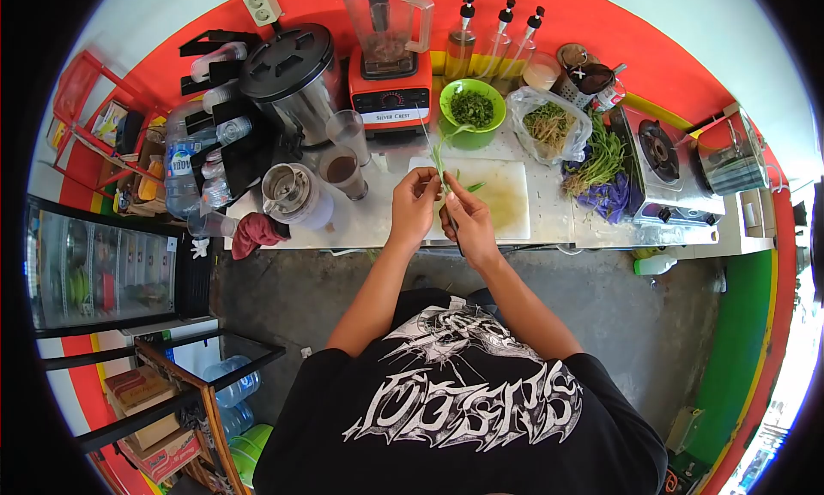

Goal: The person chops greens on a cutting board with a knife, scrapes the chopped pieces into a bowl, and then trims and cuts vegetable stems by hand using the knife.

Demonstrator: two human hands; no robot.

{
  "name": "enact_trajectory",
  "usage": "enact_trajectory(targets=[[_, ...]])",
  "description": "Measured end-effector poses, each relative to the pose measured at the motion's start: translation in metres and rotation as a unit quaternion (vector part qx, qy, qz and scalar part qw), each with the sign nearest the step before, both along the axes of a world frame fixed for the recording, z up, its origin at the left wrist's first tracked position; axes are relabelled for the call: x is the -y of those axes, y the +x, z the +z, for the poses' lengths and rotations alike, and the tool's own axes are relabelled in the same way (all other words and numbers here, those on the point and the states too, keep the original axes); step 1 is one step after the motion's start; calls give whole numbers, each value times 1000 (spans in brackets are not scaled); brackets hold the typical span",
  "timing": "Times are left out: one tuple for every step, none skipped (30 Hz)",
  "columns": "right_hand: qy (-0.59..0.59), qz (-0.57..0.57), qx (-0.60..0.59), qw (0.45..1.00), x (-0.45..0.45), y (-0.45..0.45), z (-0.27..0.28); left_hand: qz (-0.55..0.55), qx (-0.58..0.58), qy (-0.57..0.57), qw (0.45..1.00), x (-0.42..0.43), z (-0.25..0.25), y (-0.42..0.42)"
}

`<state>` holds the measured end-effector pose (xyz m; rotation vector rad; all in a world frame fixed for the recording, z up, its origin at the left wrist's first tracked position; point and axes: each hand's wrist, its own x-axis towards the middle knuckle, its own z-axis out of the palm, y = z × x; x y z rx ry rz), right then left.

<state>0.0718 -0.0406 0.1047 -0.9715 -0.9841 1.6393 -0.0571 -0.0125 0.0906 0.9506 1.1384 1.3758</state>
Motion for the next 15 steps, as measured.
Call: enact_trajectory(targets=[[-2, -7, -2, 1000, 0, -1, -1, -3, 16, 1, 1000, 0, 0, 1], [-3, -13, -5, 1000, 0, -1, -2, -3, 16, 1, 1000, 0, -1, 2], [-3, -12, -5, 1000, 0, -1, -1, -5, 11, 3, 1000, 1, 1, 2], [-8, -18, -2, 1000, 0, -1, 1, -7, 7, 5, 1000, 2, 2, 2], [-13, -23, 2, 1000, 0, 0, 1, -6, 8, 5, 1000, 3, 3, 3], [-13, -22, 3, 1000, 0, 0, 1, -1, 4, 1, 1000, 5, 4, 4], [-12, -24, 2, 1000, 0, 0, 1, 5, 1, -3, 1000, 6, 5, 4], [-10, -26, 0, 1000, 1, 0, 1, 6, 1, -3, 1000, 6, 5, 5], [-10, -24, 1, 1000, 1, 0, 2, 11, -2, -3, 1000, 6, 5, 5], [-7, -29, 7, 1000, 1, 0, 2, 16, -6, -2, 1000, 7, 5, 6], [-4, -35, 12, 999, 2, -1, 2, 18, -6, -2, 1000, 7, 5, 6], [-3, -33, 12, 999, 2, -1, 2, 23, -11, -1, 1000, 6, 6, 6], [-6, -32, 9, 999, 2, -1, 1, 28, -16, 1, 999, 6, 6, 6], [-9, -31, 6, 999, 2, 0, 1, 28, -15, 1, 999, 6, 5, 6], [-8, -31, 6, 999, 2, 0, 1, 27, -20, 3, 999, 6, 5, 5]])
